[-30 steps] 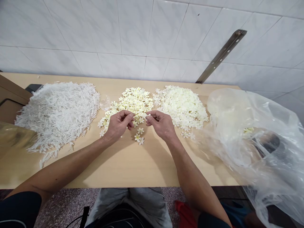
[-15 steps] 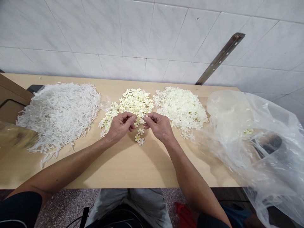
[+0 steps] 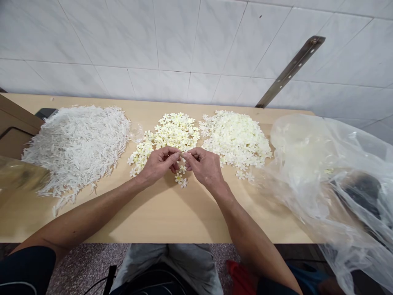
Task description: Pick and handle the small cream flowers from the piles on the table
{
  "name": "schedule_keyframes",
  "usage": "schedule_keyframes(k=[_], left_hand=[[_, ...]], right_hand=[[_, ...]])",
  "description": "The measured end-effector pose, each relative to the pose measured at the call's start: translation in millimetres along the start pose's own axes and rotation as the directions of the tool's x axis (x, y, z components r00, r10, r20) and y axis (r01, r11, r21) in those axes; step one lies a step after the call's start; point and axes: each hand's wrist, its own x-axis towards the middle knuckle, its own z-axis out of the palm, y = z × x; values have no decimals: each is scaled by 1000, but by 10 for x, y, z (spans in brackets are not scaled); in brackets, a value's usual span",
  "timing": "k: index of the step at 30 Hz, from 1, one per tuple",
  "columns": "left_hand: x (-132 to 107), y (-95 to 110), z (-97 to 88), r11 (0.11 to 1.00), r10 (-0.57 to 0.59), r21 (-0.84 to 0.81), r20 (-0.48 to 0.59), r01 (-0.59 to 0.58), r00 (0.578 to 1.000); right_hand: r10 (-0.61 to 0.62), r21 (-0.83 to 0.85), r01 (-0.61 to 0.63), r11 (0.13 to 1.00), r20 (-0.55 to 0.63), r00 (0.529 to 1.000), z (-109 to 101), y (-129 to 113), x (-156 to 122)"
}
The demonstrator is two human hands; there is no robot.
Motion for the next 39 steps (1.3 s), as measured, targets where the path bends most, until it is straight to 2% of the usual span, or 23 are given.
schedule_keyframes(k=[3, 9, 11, 14, 18, 23, 25, 27, 30, 32, 34, 39], left_hand=[[3, 8, 20, 995, -57, -81, 15, 58, 998], [39, -4, 10, 994, -65, -90, -80, 58, 995], [47, 9, -15, 991, -89, -110, -77, 80, 993], [51, 35, -54, 955, -173, -237, 33, 176, 984], [45, 38, -65, 860, -266, -385, 225, 336, 938], [27, 18, -19, 838, -267, -416, 251, 353, 931], [16, 11, 3, 850, -251, -410, 238, 331, 938], [4, 8, 27, 865, -252, -392, 199, 312, 947], [-9, 21, 63, 894, -275, -344, 82, 286, 958], [-11, 44, 79, 917, -272, -305, -11, 256, 962], [-9, 70, 87, 935, -247, -275, -60, 222, 967], [-5, 90, 76, 940, -226, -268, -18, 213, 974]], right_hand=[[-12, 86, 10, 996, 21, 1000, 24, 0, 10], [-5, 303, -32, 952, 118, 993, 91, 5, -10], [-15, 371, -46, 928, 159, 987, 75, 0, -17], [-37, 500, -103, 860, 261, 965, 23, 15, 1], [-29, 598, -180, 781, 323, 946, 22, 81, 56], [29, 680, -239, 693, 306, 952, 166, 113, 72], [31, 659, -205, 724, 265, 964, 212, 101, 60], [16, 586, -123, 801, 184, 983, 234, 87, 48], [-4, 409, -8, 912, 28, 1000, 230, 73, 37], [-7, 306, 24, 952, -57, 998, 214, 68, 36], [-8, 241, 34, 970, -110, 994, 198, 67, 36], [-59, 154, 80, 985, -137, 989, 172, 80, 35]])
